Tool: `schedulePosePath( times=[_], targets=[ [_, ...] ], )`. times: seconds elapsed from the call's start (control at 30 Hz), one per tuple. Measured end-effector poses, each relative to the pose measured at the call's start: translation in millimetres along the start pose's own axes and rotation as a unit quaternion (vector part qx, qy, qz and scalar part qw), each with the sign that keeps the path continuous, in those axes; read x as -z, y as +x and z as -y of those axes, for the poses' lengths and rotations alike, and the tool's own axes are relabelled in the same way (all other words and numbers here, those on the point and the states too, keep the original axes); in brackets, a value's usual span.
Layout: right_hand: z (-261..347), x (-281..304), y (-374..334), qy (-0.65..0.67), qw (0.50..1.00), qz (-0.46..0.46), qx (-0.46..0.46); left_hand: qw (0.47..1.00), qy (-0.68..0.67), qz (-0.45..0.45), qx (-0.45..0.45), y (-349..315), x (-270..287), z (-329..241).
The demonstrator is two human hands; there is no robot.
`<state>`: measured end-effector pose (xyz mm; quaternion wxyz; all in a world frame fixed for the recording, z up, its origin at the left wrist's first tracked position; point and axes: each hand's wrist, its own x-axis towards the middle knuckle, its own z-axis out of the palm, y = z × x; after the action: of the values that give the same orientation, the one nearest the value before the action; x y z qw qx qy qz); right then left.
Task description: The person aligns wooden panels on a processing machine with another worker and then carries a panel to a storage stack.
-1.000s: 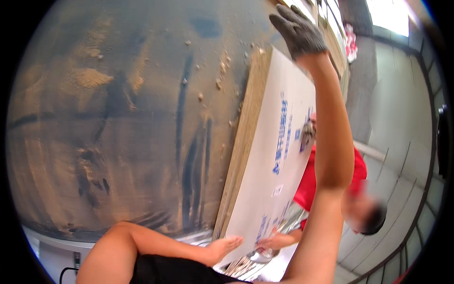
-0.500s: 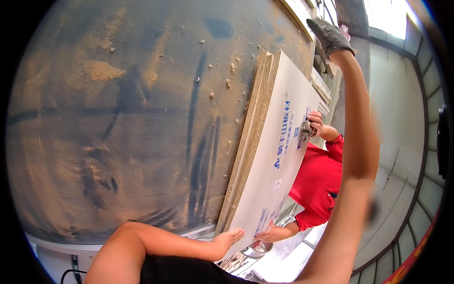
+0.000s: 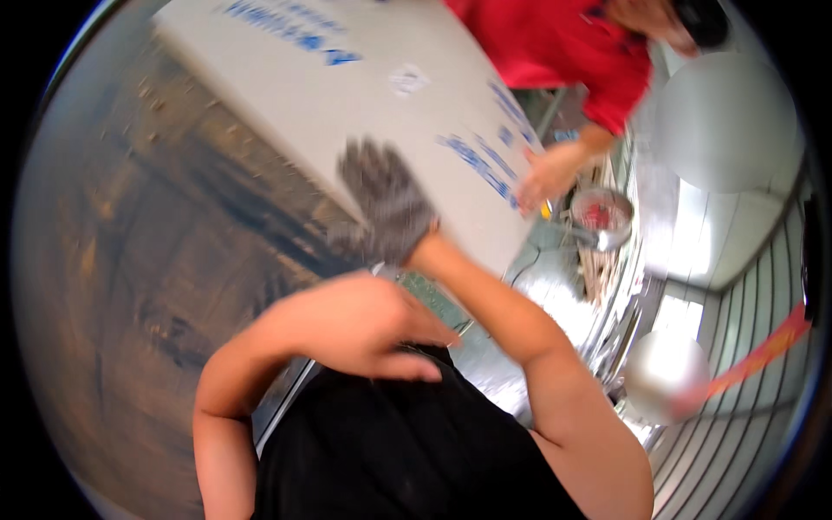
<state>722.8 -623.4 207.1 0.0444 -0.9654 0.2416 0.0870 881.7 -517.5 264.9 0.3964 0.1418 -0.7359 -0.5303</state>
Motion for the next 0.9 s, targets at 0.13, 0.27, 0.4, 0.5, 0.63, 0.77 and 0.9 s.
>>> schedulePosePath(
  times=[0.13, 0.27, 0.4, 0.5, 0.63, 0.77, 0.9],
  targets=[
    [9.4, -17.8, -171.3, 0.054, 0.992, -0.056, -0.103, 0.938, 0.275, -0.172, 0.118, 69.5, -0.4, 12.1],
    [-34.4, -26.8, -232.2, 0.081, 0.974, -0.125, -0.171, 0.857, 0.483, -0.110, 0.142, 105.2, -9.9, 110.1],
    [-167.8, -81.5, -294.2, 0.076, 0.937, -0.183, -0.289, 0.808, 0.551, -0.051, 0.202, 119.1, -30.5, 122.8],
    [-317.0, -130.0, -322.2, 0.127, 0.855, -0.140, -0.483, 0.767, 0.591, -0.007, 0.252, 128.2, -23.2, 123.0],
    [-343.8, -32.8, -258.0, 0.349, 0.752, -0.514, -0.221, 0.713, 0.611, -0.086, 0.333, 128.2, -64.4, 119.5],
    [-381.2, -36.0, -210.8, 0.206, 0.808, -0.530, -0.154, 0.687, 0.609, -0.101, 0.384, 143.9, -98.3, 120.9],
    [-374.8, -56.1, -198.0, 0.189, 0.828, -0.515, -0.112, 0.666, 0.620, -0.087, 0.406, 149.7, -104.8, 120.2]
  ],
)
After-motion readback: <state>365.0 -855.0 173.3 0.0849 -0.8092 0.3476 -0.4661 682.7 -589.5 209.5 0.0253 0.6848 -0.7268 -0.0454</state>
